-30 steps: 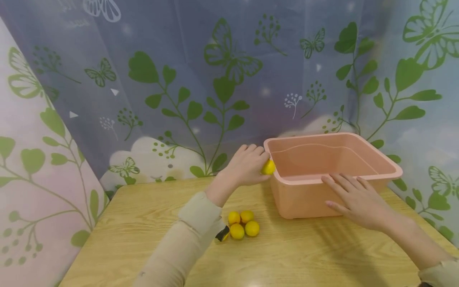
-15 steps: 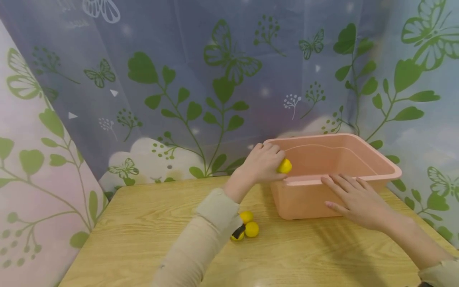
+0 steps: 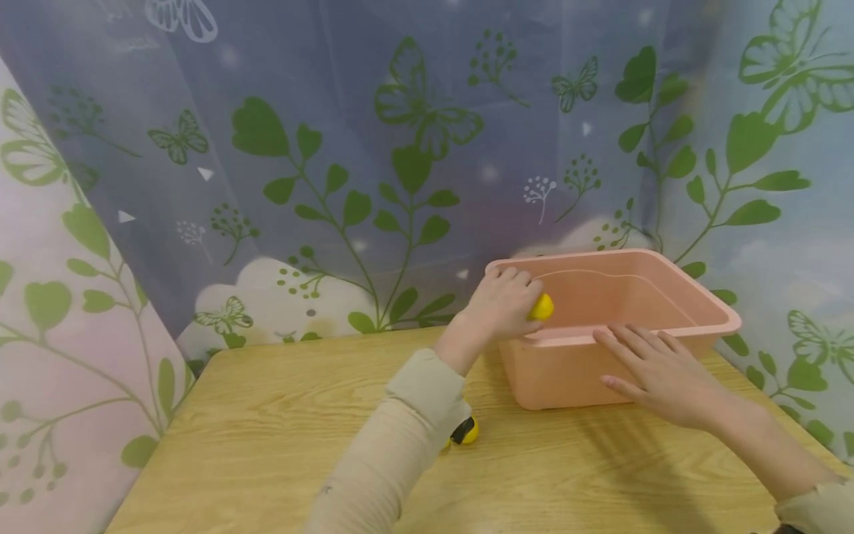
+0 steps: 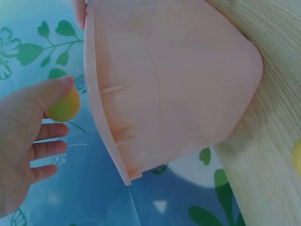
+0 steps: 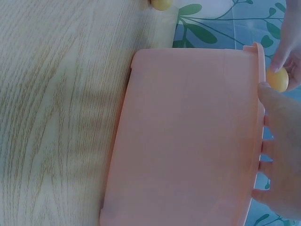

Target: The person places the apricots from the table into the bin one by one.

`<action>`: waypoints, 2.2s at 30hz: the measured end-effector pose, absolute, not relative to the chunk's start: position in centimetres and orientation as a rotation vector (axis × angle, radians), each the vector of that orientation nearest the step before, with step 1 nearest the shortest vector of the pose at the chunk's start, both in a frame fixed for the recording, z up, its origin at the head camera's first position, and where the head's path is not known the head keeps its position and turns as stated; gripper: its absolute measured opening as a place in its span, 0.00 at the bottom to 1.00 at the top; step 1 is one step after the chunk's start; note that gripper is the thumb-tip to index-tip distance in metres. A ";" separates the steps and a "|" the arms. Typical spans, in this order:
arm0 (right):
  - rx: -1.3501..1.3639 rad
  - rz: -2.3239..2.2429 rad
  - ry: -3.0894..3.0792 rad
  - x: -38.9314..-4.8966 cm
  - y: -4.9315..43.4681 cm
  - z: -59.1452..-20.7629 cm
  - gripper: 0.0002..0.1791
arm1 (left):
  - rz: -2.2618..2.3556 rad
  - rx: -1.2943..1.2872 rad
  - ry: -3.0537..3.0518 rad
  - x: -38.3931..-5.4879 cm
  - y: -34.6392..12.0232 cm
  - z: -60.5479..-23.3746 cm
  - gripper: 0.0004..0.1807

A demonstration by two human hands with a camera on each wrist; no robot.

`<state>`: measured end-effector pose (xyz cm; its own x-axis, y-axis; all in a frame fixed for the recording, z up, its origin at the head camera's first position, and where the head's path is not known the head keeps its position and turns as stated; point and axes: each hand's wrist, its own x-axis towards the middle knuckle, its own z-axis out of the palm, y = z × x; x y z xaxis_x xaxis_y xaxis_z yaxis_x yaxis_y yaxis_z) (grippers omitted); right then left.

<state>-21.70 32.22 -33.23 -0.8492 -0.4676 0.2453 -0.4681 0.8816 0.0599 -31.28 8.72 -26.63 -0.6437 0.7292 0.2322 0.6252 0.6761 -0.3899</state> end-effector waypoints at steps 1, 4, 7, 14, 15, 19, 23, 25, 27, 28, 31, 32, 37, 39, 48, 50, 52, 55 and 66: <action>0.713 0.003 -2.797 -21.7 32.2 -33.2 0.37 | 0.389 -1.055 -2.522 -31.3 8.8 -26.7 0.23; 0.728 0.006 -2.787 -21.8 32.0 -33.3 0.37 | 0.406 -1.025 -2.532 -31.3 8.7 -26.7 0.26; 0.737 0.015 -2.778 -21.8 31.9 -33.3 0.37 | 0.428 -1.004 -2.544 -31.3 8.6 -26.6 0.29; 0.746 0.006 -2.770 -22.0 31.8 -33.3 0.38 | 0.457 -1.027 -2.500 -30.9 7.4 -26.4 0.28; 0.748 0.001 -2.767 -22.0 31.8 -33.2 0.38 | 0.448 -1.032 -2.496 -30.8 7.1 -26.4 0.28; 0.746 0.013 -2.759 -22.0 31.8 -33.3 0.39 | 0.405 -1.047 -2.427 -30.3 5.7 -26.8 0.25; 0.738 0.033 -2.757 -22.0 31.8 -33.4 0.39 | 0.350 -1.051 -2.343 -29.8 3.8 -27.4 0.22; 0.733 0.038 -2.750 -21.9 31.9 -33.5 0.39 | 0.329 -1.053 -2.332 -29.6 2.9 -27.7 0.22; 0.726 0.039 -2.754 -21.9 32.0 -33.5 0.39 | 0.304 -1.050 -2.330 -29.6 2.0 -28.1 0.22; 0.720 0.040 -2.754 -21.8 32.0 -33.5 0.39 | 0.296 -1.047 -2.337 -29.6 1.6 -28.4 0.22; 0.718 0.042 -2.763 -21.8 32.0 -33.5 0.38 | 0.283 -1.036 -2.368 -29.5 0.2 -29.3 0.22; 0.719 0.041 -2.762 -21.8 32.0 -33.5 0.38 | 0.280 -1.033 -2.380 -29.5 -0.3 -29.6 0.22; 0.702 0.030 -2.774 -21.8 32.1 -33.4 0.38 | 0.297 -1.022 -2.408 -29.4 -2.7 -31.1 0.23; 0.697 0.029 -2.779 -21.7 32.1 -33.3 0.38 | 0.306 -1.024 -2.412 -29.2 -3.5 -31.6 0.23; 0.704 0.029 -2.770 -21.7 32.0 -33.5 0.39 | 0.231 -1.036 -2.517 -28.3 -7.4 -33.9 0.22; 0.705 0.036 -2.768 -21.7 32.0 -33.6 0.39 | 0.240 -1.038 -2.519 -28.1 -8.0 -34.6 0.21; 0.707 0.037 -2.769 -21.6 32.1 -33.7 0.39 | 0.279 -1.044 -2.508 -27.9 -8.7 -35.4 0.22; 0.698 0.042 -2.774 -21.6 32.1 -33.9 0.39 | 0.329 -1.056 -2.462 -27.7 -9.4 -36.6 0.22; 0.701 0.036 -2.761 -21.6 32.5 -34.0 0.39 | 0.387 -1.101 -2.524 -27.2 -10.5 -39.3 0.25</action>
<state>-21.57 32.54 -34.01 -0.8389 -0.4632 0.2859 -0.4706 0.8811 0.0470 -27.20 -10.49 -39.27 -0.6323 0.7448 0.2133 0.6465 0.6590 -0.3844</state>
